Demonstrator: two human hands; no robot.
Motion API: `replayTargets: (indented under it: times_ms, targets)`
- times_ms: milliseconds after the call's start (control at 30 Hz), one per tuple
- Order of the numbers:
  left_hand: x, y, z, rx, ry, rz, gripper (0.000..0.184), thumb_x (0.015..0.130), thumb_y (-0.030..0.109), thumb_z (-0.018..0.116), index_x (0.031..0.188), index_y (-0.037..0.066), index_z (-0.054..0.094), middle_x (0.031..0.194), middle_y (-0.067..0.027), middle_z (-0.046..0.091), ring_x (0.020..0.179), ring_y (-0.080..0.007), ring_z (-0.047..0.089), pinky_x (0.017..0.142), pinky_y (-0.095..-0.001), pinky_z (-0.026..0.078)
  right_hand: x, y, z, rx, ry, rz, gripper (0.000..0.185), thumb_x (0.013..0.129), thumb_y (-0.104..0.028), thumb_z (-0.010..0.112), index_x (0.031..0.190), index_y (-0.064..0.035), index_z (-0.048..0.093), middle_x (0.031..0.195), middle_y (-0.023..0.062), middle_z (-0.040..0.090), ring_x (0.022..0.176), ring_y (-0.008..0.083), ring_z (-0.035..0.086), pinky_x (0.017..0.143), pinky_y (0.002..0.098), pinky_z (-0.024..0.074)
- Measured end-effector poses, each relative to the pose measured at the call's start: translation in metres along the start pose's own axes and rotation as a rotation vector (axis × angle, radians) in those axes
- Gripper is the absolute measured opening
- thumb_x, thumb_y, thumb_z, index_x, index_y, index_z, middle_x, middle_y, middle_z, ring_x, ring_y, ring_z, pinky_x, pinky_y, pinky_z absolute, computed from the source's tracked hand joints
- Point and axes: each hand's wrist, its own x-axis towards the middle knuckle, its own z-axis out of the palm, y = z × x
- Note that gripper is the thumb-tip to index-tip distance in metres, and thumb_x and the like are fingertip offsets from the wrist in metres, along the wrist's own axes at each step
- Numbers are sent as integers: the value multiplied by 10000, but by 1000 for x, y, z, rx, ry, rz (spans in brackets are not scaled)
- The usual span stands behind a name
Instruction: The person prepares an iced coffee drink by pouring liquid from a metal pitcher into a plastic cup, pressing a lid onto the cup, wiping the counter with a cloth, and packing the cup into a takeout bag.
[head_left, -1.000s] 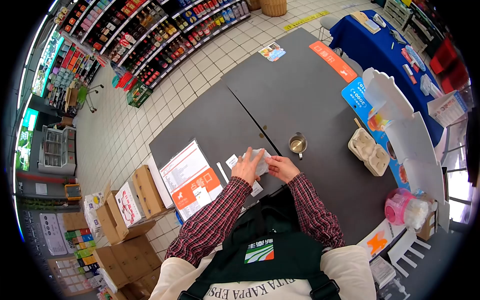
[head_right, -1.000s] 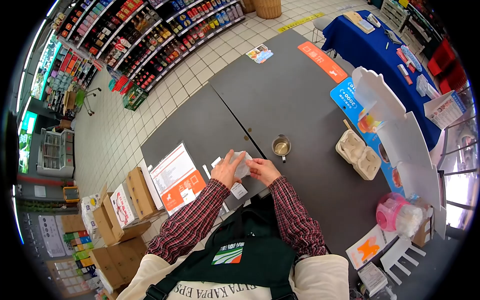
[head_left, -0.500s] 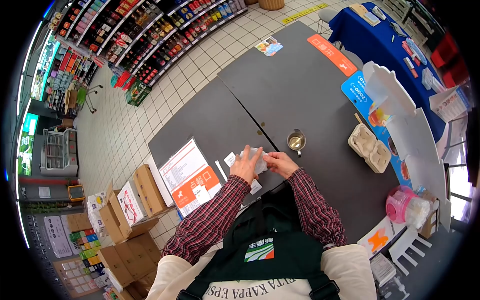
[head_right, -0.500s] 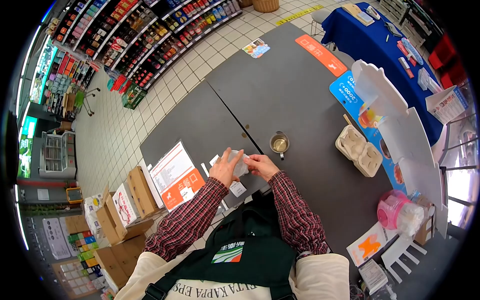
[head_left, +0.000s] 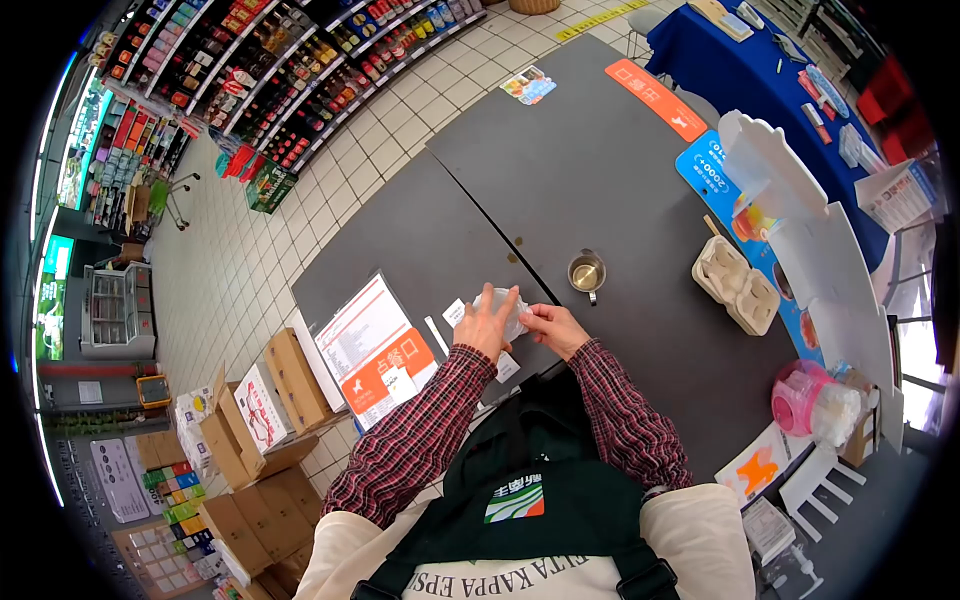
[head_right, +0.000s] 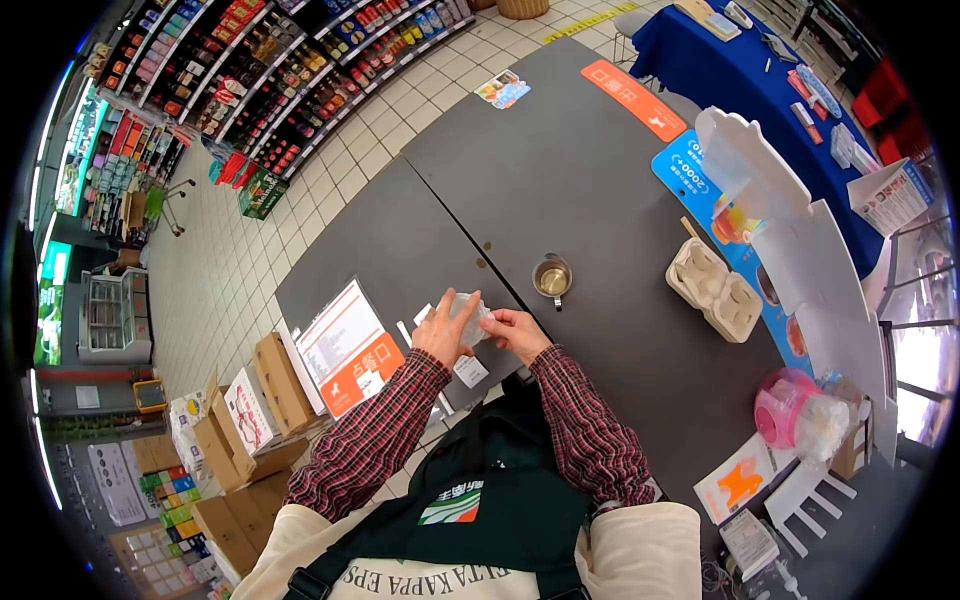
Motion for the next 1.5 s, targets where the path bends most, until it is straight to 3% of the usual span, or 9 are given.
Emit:
replayTargets:
  times_ms: [167,433,633,733,867,933,1067,1233,1500]
  targets:
    - [-1,-1,1,-4,3,4,1032,596,242,870,1456,337,306,1455,-156,349,1100,-382,580,820,-428,569,9,24,0,106,-7,-142,268,896,-289,685,1021,-87,563,895,-36,593,792,45,534,638,208,431]
    - [-3,-12,-8,-42,-10,84,1012,626,312,859,1458,324,284,1429,-113,343,1069,-357,592,815,-429,570,-4,8,1,-283,161,-166,336,859,-310,721,1008,-75,534,847,-6,591,712,69,547,607,226,434]
    - [-4,-8,3,-99,25,76,1117,639,423,844,1510,350,147,1521,-135,233,1343,-400,340,1007,-521,427,-47,13,-19,-540,362,-338,298,838,-270,726,962,-25,611,794,31,642,724,93,601,667,250,502]
    - [-3,4,19,-4,220,149,927,702,600,723,1474,329,289,1497,-132,279,1384,-404,246,1069,-601,291,-71,9,-33,-427,516,-348,180,886,-190,667,910,-17,623,753,28,641,675,86,598,635,242,507]
    - [12,3,46,-73,487,168,526,804,555,654,1227,249,588,1363,-81,442,1311,-354,346,981,-548,365,-84,3,-50,-384,635,-296,175,919,-199,636,909,-26,613,746,10,629,657,75,579,621,229,493]
    - [15,4,47,-95,508,168,467,812,515,662,1188,244,608,1326,-71,467,1269,-341,379,937,-521,378,-87,2,-55,-362,659,-284,185,936,-249,612,938,-64,607,775,-9,624,659,55,563,572,198,431]
    - [15,6,48,-102,581,162,323,812,392,679,1092,232,652,1236,-48,517,1169,-318,443,845,-467,389,-85,0,-54,-332,695,-329,179,929,-220,624,967,-46,605,783,2,623,645,72,567,605,231,484]
    - [16,6,47,-127,573,143,311,784,346,690,1068,224,660,1220,-38,517,1154,-319,445,845,-472,387,-63,-9,-40,-342,649,-324,243,920,-230,636,1052,-37,573,801,12,623,654,85,579,602,232,482]
    - [14,6,47,-148,596,131,336,778,353,696,1091,241,648,1245,-30,511,1176,-307,437,873,-472,384,-49,-20,-41,-481,664,-260,349,1010,-323,427,843,-57,579,792,11,629,655,81,576,567,243,443]
